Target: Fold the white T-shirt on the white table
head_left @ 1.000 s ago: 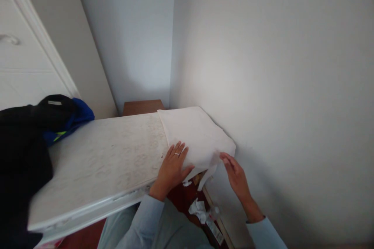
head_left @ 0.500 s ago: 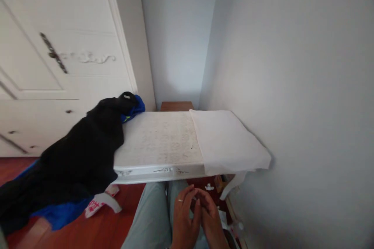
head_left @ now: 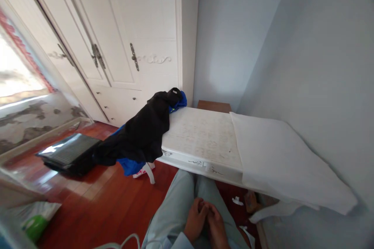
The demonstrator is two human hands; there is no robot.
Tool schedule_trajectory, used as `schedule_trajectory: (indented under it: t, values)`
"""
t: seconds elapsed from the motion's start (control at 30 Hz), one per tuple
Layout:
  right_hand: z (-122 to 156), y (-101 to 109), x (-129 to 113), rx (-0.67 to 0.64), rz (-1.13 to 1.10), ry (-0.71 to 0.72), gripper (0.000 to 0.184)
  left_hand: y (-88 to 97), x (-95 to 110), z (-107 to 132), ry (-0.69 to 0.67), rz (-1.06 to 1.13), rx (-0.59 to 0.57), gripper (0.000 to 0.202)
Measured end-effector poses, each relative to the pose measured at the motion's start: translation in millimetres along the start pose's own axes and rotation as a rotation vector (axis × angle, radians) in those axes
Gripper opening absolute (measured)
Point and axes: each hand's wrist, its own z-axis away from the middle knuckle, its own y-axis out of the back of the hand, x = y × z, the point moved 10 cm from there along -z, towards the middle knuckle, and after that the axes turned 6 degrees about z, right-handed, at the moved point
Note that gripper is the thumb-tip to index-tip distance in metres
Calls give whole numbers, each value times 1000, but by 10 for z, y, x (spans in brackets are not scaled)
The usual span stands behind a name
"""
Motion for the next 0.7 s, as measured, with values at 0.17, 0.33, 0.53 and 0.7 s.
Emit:
schedule_trajectory:
  t: [0.17,0.33,0.53,0.7]
  values:
    - [8,-113,-52,-73,-15,-39,39,65,-28,-50,22,75,55,34]
    - [70,-160,-145,-44,-53,-47,40,49,-73,-84,3,130,46,42]
    - [152,-272,-209,-96,-80,-93,34,73,-98,-90,4,77,58,41]
    - [127,-263,-179,-126,-18,-76,35,86,39,37,8,-271,93,47]
